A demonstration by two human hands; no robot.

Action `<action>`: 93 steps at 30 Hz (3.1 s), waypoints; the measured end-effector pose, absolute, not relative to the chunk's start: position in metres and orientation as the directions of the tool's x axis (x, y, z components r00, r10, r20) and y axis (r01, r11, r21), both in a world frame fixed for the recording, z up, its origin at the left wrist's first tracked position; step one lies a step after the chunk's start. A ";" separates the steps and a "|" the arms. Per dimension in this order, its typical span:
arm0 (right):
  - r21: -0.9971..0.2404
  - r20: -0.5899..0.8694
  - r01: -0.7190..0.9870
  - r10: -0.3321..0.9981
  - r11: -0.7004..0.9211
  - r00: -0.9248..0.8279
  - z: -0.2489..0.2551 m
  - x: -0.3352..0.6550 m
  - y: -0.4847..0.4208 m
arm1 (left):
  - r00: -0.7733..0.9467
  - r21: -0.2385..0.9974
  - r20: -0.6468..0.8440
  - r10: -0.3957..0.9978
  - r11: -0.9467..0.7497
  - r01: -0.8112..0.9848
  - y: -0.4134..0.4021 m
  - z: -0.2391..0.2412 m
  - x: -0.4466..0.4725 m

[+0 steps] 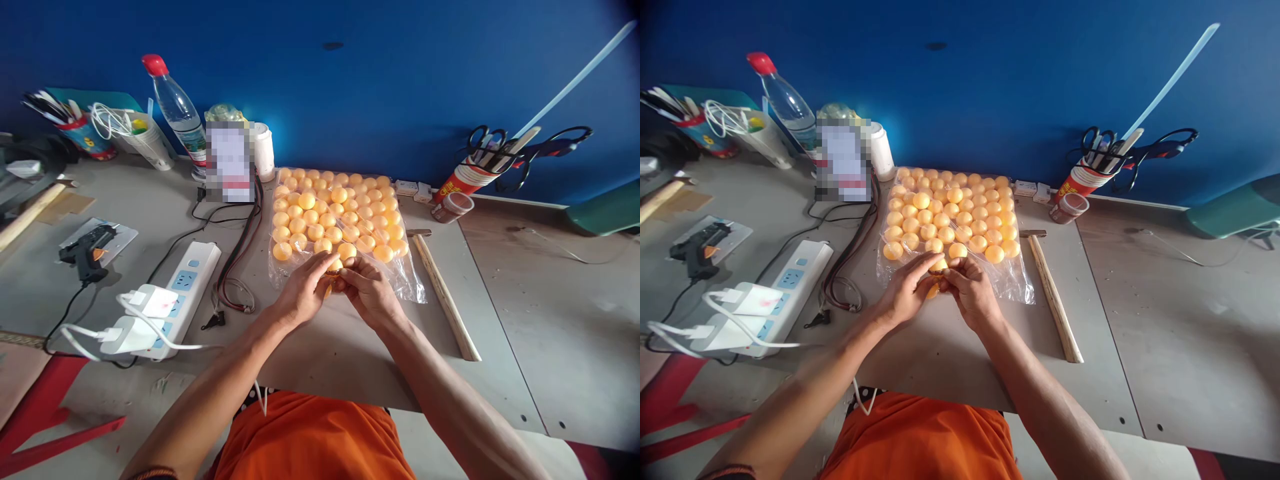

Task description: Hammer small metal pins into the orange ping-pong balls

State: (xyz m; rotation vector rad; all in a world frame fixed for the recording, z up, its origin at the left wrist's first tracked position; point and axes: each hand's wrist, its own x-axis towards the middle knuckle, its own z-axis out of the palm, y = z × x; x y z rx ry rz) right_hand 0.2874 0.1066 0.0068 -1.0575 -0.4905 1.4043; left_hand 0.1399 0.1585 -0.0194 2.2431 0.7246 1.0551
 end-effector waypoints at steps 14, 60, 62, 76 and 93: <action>-0.793 -0.274 -0.580 0.960 -0.187 0.065 0.009 0.296 0.107 | 0.534 0.765 0.442 0.721 -0.614 0.195 0.159 -0.015 0.143; -0.863 -0.281 -0.440 0.960 -0.248 0.011 0.010 0.297 0.104 | 0.461 0.672 0.527 0.714 -0.682 0.290 0.156 -0.009 0.144; -0.857 -0.271 -0.453 0.963 -0.246 -0.011 0.011 0.299 0.104 | 0.449 0.680 0.523 0.724 -0.673 0.293 0.157 -0.008 0.144; -0.987 -0.012 -0.160 0.970 0.028 0.243 0.013 0.290 0.091 | 0.409 0.696 0.497 0.766 -0.633 0.339 0.161 -0.012 0.141; -0.916 0.244 0.356 0.962 0.186 0.125 -0.001 0.288 0.087 | 0.395 0.695 0.499 0.771 -0.629 0.349 0.162 -0.012 0.140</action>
